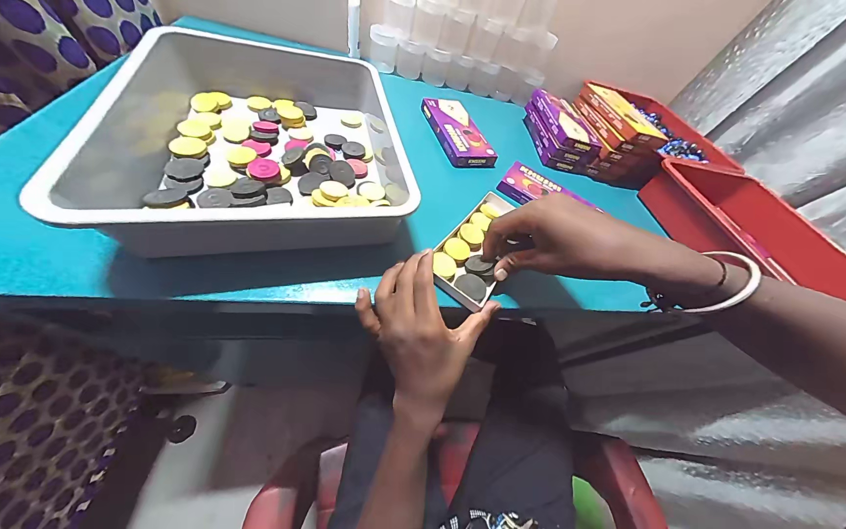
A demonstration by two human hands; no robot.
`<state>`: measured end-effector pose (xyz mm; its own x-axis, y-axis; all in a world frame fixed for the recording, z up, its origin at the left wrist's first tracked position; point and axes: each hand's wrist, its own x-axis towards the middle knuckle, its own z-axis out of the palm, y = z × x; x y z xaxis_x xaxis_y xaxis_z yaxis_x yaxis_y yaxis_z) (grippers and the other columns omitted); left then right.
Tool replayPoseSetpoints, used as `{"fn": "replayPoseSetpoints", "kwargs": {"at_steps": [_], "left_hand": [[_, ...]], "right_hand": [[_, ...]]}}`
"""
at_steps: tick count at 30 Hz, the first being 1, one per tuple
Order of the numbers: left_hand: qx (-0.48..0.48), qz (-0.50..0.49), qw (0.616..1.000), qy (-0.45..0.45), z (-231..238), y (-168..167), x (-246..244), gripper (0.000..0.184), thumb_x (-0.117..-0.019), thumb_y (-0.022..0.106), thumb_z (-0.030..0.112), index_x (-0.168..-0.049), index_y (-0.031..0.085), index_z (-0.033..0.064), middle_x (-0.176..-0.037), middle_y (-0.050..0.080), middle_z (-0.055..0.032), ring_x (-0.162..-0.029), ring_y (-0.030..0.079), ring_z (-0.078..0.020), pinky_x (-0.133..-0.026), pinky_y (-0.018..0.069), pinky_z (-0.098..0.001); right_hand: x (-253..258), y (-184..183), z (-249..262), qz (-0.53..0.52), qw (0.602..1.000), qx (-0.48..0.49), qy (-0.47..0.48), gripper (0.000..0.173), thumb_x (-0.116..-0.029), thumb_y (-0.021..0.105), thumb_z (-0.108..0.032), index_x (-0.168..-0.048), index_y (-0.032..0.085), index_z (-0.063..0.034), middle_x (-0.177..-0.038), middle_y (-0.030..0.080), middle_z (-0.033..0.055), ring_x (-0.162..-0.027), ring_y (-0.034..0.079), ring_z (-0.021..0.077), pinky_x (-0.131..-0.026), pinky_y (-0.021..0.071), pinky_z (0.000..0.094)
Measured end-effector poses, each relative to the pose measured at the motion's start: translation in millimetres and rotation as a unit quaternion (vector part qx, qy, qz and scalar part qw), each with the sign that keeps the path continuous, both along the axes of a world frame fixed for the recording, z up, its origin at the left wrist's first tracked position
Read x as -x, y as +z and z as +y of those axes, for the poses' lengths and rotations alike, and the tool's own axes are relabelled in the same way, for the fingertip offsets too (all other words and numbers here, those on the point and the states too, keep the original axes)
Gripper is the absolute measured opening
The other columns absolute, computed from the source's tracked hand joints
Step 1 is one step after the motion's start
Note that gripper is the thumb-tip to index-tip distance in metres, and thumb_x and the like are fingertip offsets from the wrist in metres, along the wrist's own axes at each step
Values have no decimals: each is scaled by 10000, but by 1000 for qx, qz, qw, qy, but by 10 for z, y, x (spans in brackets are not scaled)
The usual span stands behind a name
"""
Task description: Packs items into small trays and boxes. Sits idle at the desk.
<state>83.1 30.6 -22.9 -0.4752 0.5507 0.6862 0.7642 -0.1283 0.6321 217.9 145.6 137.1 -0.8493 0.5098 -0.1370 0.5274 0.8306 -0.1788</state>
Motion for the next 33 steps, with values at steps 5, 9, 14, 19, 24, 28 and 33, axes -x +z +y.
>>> {"fn": "replayPoseSetpoints", "kwargs": {"at_steps": [5, 9, 14, 19, 24, 28, 33], "left_hand": [[4, 4, 1000, 0, -9, -3, 6, 844, -730, 755, 712, -1291, 676, 86, -1281, 687, -68, -1255, 581, -301, -1155, 211, -640], [4, 4, 1000, -3, -4, -4, 7, 833, -726, 756, 715, -1274, 689, 91, -1287, 683, -62, -1255, 578, -297, -1152, 214, -635], [6, -4, 1000, -10, -10, -8, 17, 818, -733, 757, 707, -1276, 692, 98, -1292, 680, -60, -1264, 571, -295, -1156, 203, -635], [5, -5, 1000, -10, -7, -9, 21, 808, -725, 768, 698, -1268, 701, 104, -1292, 682, -58, -1264, 572, -297, -1152, 210, -634], [9, -4, 1000, -10, -11, -18, 31, 815, -725, 758, 711, -1272, 704, 110, -1300, 680, -58, -1263, 576, -288, -1162, 208, -631], [6, -6, 1000, -7, -8, -17, 42, 809, -725, 752, 720, -1262, 711, 116, -1298, 680, -55, -1262, 574, -288, -1159, 220, -617], [8, -4, 1000, -9, -13, -22, 51, 803, -730, 747, 722, -1261, 710, 121, -1299, 678, -53, -1264, 575, -287, -1163, 216, -622]], "right_hand": [[60, -9, 60, -14, 999, 31, -20, 193, -851, 843, -274, -911, 736, -126, -763, 681, -12, -684, 628, 114, -642, 518, 352], [79, -18, 154, -17, 995, 89, -36, 194, -850, 839, -255, -851, 720, -102, -705, 643, -16, -633, 588, 85, -607, 481, 315], [92, 20, 186, -30, 992, 109, -52, 152, -928, 769, -237, -866, 750, -100, -700, 672, -16, -587, 609, 68, -560, 517, 269], [139, 33, 172, -47, 991, 110, -67, 111, -868, 832, -177, -885, 742, -113, -743, 686, -17, -669, 635, 88, -643, 527, 319], [240, 87, 187, -72, 984, 145, -76, 122, -927, 778, -187, -1009, 766, -98, -832, 752, -7, -717, 698, 79, -696, 590, 300], [298, 85, 134, -102, 988, 88, -75, 138, -913, 796, -246, -968, 771, -121, -812, 736, -8, -723, 683, 109, -708, 572, 366], [312, 88, 123, -116, 990, 59, -52, 124, -891, 818, -225, -965, 772, -137, -838, 733, -15, -761, 684, 122, -720, 560, 388]]}}
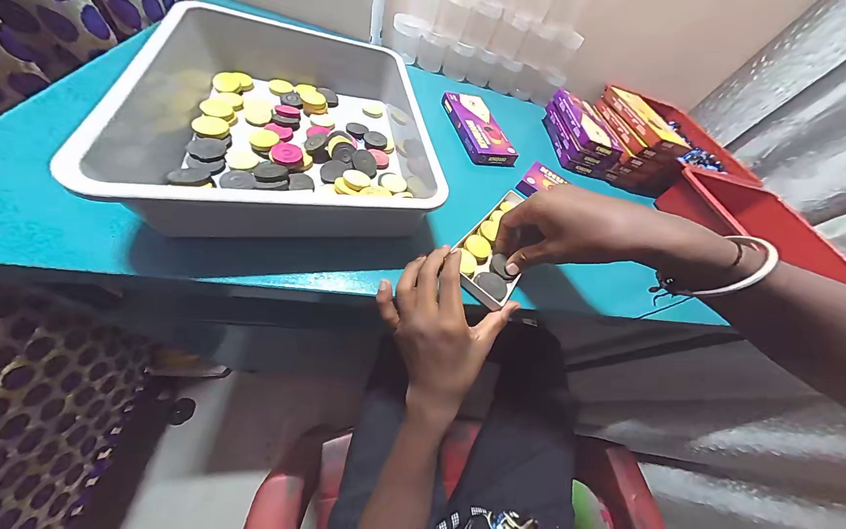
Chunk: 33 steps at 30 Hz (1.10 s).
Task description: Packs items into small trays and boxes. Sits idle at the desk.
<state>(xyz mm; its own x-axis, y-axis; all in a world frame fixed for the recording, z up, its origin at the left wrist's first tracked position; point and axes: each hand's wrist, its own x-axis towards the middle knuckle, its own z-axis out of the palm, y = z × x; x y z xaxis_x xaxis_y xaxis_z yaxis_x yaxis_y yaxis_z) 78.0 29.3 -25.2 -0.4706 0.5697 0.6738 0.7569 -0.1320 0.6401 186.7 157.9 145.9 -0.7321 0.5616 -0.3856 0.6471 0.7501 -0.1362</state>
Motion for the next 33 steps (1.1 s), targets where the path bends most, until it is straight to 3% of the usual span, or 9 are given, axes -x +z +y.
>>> {"fn": "replayPoseSetpoints", "kwargs": {"at_steps": [4, 7, 12, 16, 19, 23, 27, 30, 33], "left_hand": [[-2, -4, 1000, 1, 1, 3, 6, 788, -726, 750, 713, -1248, 718, 123, -1289, 685, -55, -1246, 587, -289, -1152, 241, -616], [-6, -9, 1000, 6, -2, 17, 24, 771, -710, 763, 699, -1222, 733, 124, -1271, 697, -47, -1229, 597, -282, -1142, 258, -601], [-3, -8, 1000, 6, -13, 37, 50, 751, -701, 759, 697, -1189, 752, 126, -1227, 715, -50, -1199, 616, -285, -1136, 281, -582], [-2, -4, 1000, 11, -16, 60, 83, 750, -716, 740, 709, -1173, 757, 114, -1213, 727, -55, -1167, 639, -281, -1131, 297, -574], [-1, 0, 1000, 18, -22, 80, 108, 759, -709, 715, 735, -1156, 762, 124, -1199, 732, -55, -1161, 646, -283, -1129, 307, -571], [-5, -6, 1000, 19, -25, 79, 133, 752, -684, 736, 730, -1141, 768, 134, -1186, 736, -48, -1163, 646, -265, -1130, 320, -535], [-1, -6, 1000, 14, -30, 69, 157, 767, -685, 736, 734, -1181, 762, 149, -1216, 733, -32, -1172, 644, -250, -1125, 322, -526], [-3, -1, 1000, 17, -35, 71, 171, 771, -687, 729, 735, -1192, 758, 154, -1222, 732, -25, -1172, 645, -241, -1127, 321, -519], [-1, 5, 1000, 23, -34, 70, 172, 772, -686, 721, 749, -1186, 760, 162, -1227, 731, -18, -1177, 644, -230, -1132, 317, -508]], "right_hand": [[-9, 41, -73, 10, 999, -47, 10, 112, -887, 819, -251, -952, 787, -166, -806, 740, -35, -734, 694, 116, -708, 572, 400], [76, 242, -174, 82, 978, -193, 20, 187, -993, 678, -285, -1054, 745, -122, -796, 730, 31, -691, 703, 217, -648, 570, 511], [706, 510, 72, 176, 960, -212, 43, 441, -1078, 420, -437, -808, 665, -189, -680, 574, -99, -604, 536, 28, -563, 415, 315], [1315, 434, 419, 166, 984, -46, 54, 235, -1060, 567, -235, -965, 709, -73, -717, 577, -22, -581, 508, 45, -562, 453, 245], [1673, 267, 449, 50, 990, -111, 64, 220, -990, 598, -29, -1182, 699, 3, -995, 690, 151, -887, 667, 265, -805, 547, 454], [1782, 79, 400, 18, 975, -188, 116, 286, -959, 733, -205, -1149, 649, -8, -913, 700, 136, -886, 697, 327, -815, 544, 537], [1827, 23, 465, 23, 974, -167, 152, 369, -870, 822, -150, -1161, 625, -39, -906, 691, 123, -849, 689, 319, -782, 542, 530], [1822, -32, 551, 19, 973, -126, 192, 329, -914, 753, -90, -1231, 671, -58, -1043, 728, 136, -926, 712, 309, -857, 555, 525], [1815, -118, 567, 34, 968, -150, 198, 156, -948, 690, -57, -1095, 742, -60, -987, 747, 114, -906, 719, 301, -841, 553, 531]]}}
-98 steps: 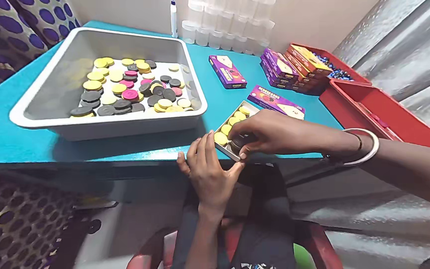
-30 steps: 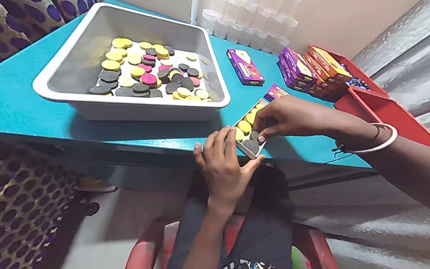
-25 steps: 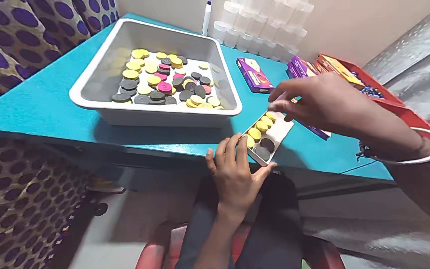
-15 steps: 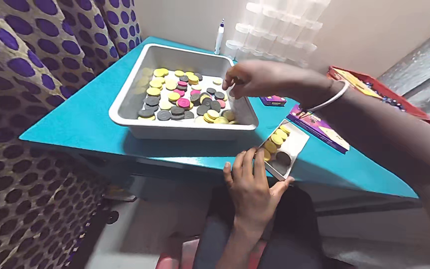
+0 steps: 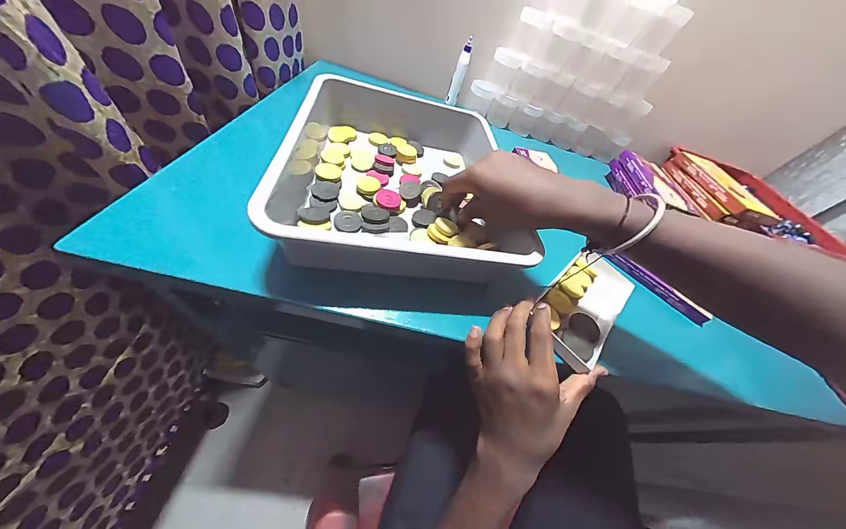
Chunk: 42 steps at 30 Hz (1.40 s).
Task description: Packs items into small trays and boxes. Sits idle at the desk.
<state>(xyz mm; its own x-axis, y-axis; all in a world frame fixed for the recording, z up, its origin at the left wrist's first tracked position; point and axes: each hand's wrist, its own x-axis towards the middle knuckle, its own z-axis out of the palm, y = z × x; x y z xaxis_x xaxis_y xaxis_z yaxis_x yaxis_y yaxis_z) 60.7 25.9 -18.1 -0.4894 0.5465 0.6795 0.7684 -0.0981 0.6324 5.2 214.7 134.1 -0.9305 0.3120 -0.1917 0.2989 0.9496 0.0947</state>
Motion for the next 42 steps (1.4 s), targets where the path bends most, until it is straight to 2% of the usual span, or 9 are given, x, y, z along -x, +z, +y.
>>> {"fn": "replayPoseSetpoints", "kwargs": {"at_steps": [10, 14, 19, 23, 27, 31, 36, 39, 42], "left_hand": [[3, 6, 1000, -4, -7, -3, 24, 772, -692, 721, 746, -1196, 754, 163, -1247, 721, -18, -1188, 637, -232, -1133, 313, -522], [9, 7, 1000, -7, -15, 3, 32, 772, -683, 723, 751, -1191, 758, 171, -1255, 720, -17, -1190, 640, -236, -1132, 319, -525], [2, 6, 1000, -5, -7, -10, 29, 759, -696, 718, 743, -1187, 755, 165, -1254, 718, -21, -1198, 633, -235, -1139, 308, -521], [-1, 4, 1000, -6, -6, -17, 27, 753, -700, 719, 743, -1182, 759, 166, -1245, 720, -28, -1189, 634, -239, -1134, 313, -526], [-1, 4, 1000, -5, -11, -5, 44, 747, -701, 719, 735, -1180, 759, 163, -1234, 723, -27, -1184, 638, -240, -1131, 319, -524], [4, 10, 1000, -7, -20, -8, 51, 752, -694, 718, 742, -1169, 767, 161, -1235, 723, -30, -1186, 638, -249, -1131, 319, -533], [4, 7, 1000, -1, -18, -23, 43, 734, -696, 711, 755, -1127, 775, 165, -1226, 725, -34, -1201, 631, -255, -1132, 326, -532], [0, 7, 1000, -2, -13, -15, 38, 722, -676, 738, 733, -1108, 778, 157, -1207, 731, -36, -1176, 642, -261, -1120, 339, -538], [1, 6, 1000, -5, -18, -10, 57, 687, -655, 770, 693, -1082, 776, 156, -1204, 731, -37, -1162, 647, -253, -1111, 345, -533]], "right_hand": [[137, 129, 53, 43, 997, 41, -40, 248, -924, 752, -89, -1159, 689, -41, -970, 732, 112, -854, 718, 263, -837, 578, 485], [231, -10, 140, 12, 999, 32, -37, 273, -939, 722, -99, -1205, 679, -54, -955, 721, 130, -857, 705, 314, -821, 557, 556], [158, -36, 76, 55, 998, 33, 6, 193, -912, 735, -124, -1069, 678, -27, -911, 711, 131, -817, 702, 299, -753, 554, 519], [150, 12, 5, 78, 994, 59, -47, 235, -918, 755, -118, -1110, 670, -10, -944, 728, 127, -851, 718, 284, -805, 575, 516], [278, 118, 18, 91, 983, 153, -48, 218, -948, 731, -115, -1146, 703, -28, -975, 758, 89, -821, 734, 187, -805, 606, 396], [422, 12, -7, 1, 995, 103, 2, 235, -995, 660, -109, -1215, 728, -67, -1132, 738, 138, -975, 716, 290, -888, 552, 513], [534, 52, -113, -52, 996, 69, 26, 338, -1010, 530, -1, -1243, 745, -118, -1174, 736, 129, -1032, 699, 320, -885, 533, 553], [564, 49, -180, -57, 996, 65, 1, 252, -1054, 565, -184, -1195, 737, -67, -1041, 732, 132, -952, 686, 295, -850, 521, 542], [581, -80, -277, -18, 999, 11, -32, 186, -951, 674, -193, -1063, 703, -48, -849, 673, 122, -824, 663, 318, -715, 505, 545]]}}
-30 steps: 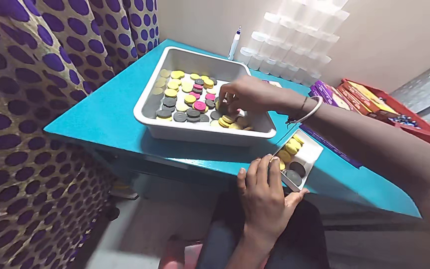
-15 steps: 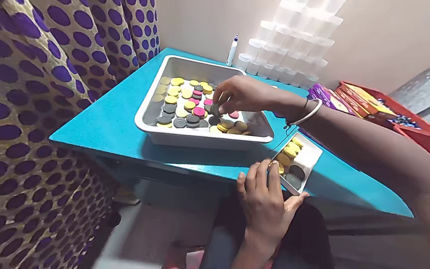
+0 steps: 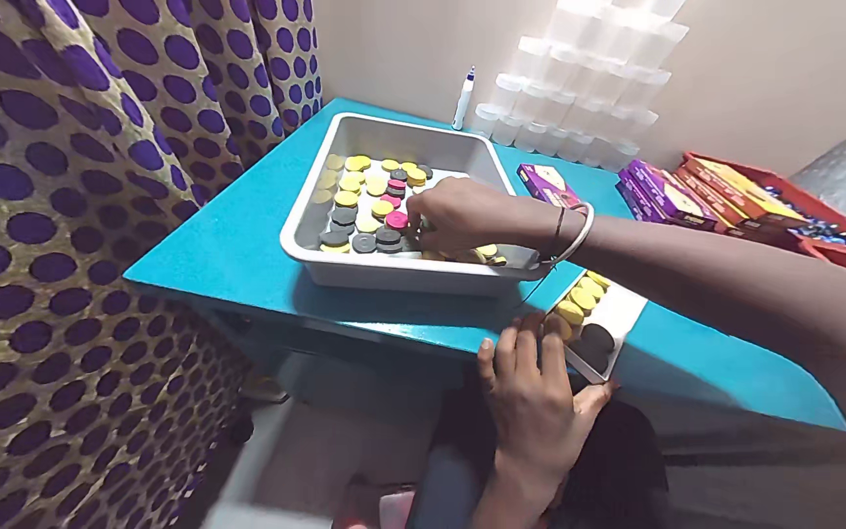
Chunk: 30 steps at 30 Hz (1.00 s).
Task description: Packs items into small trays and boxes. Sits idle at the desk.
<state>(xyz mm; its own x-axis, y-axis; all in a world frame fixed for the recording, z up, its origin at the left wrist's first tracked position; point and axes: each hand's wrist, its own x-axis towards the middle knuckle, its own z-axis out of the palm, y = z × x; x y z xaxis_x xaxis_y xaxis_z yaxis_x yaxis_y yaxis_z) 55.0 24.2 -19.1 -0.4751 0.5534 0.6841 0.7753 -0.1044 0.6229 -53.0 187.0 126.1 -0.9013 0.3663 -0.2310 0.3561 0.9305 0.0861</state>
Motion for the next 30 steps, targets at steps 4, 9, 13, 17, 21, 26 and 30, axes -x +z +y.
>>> {"fn": "replayPoseSetpoints", "kwargs": {"at_steps": [4, 9, 13, 17, 21, 26, 30], "left_hand": [[5, 0, 1000, -3, -10, 12, 6, 763, -681, 733, 732, -1178, 764, 155, -1250, 728, -27, -1183, 654, -243, -1114, 352, -529], [-1, -5, 1000, -8, -7, 12, 8, 731, -656, 766, 697, -1148, 770, 155, -1223, 730, -31, -1178, 650, -250, -1105, 364, -535], [-3, -6, 1000, -6, -4, -4, 8, 752, -666, 758, 716, -1170, 766, 159, -1222, 732, -39, -1200, 643, -255, -1133, 344, -532], [1, -5, 1000, -2, 16, -16, -6, 766, -660, 755, 733, -1184, 763, 175, -1244, 723, -26, -1210, 633, -243, -1139, 327, -533], [1, -4, 1000, -6, 15, -27, -9, 752, -687, 745, 726, -1171, 764, 151, -1232, 719, -41, -1204, 628, -270, -1143, 311, -557], [-6, -2, 1000, -13, 13, -41, -14, 717, -708, 752, 693, -1126, 768, 111, -1176, 728, -82, -1173, 634, -317, -1107, 319, -606], [-5, -5, 1000, -22, 29, -62, -12, 774, -705, 772, 688, -1216, 739, 108, -1259, 704, -72, -1215, 606, -311, -1119, 260, -635]], "right_hand": [[33, 9, -69, -15, 1000, -18, 6, 153, -923, 711, -144, -1002, 686, -15, -846, 658, 148, -844, 663, 349, -725, 508, 561], [52, 104, 63, 13, 999, -30, -38, 186, -899, 743, -130, -1053, 711, -31, -879, 689, 147, -864, 677, 357, -757, 526, 581], [109, 86, 254, 39, 999, -18, -28, 284, -952, 696, -146, -1230, 692, -88, -945, 715, 154, -890, 689, 361, -797, 530, 583], [108, -29, 411, 3, 997, 5, 71, 211, -958, 698, -148, -1155, 754, -98, -1009, 743, 138, -962, 703, 338, -860, 534, 577], [49, -16, 354, 5, 998, 6, 64, 225, -924, 748, -150, -1132, 743, -64, -978, 730, 149, -927, 692, 348, -830, 527, 580], [-474, 414, 172, 118, 993, -13, 2, 264, -909, 762, -242, -1098, 730, -61, -973, 721, 120, -917, 690, 286, -820, 532, 531], [-1365, 751, -108, 157, 981, -27, -113, 349, -920, 747, -236, -1240, 672, -119, -1059, 726, 88, -934, 702, 240, -844, 556, 498]]}}
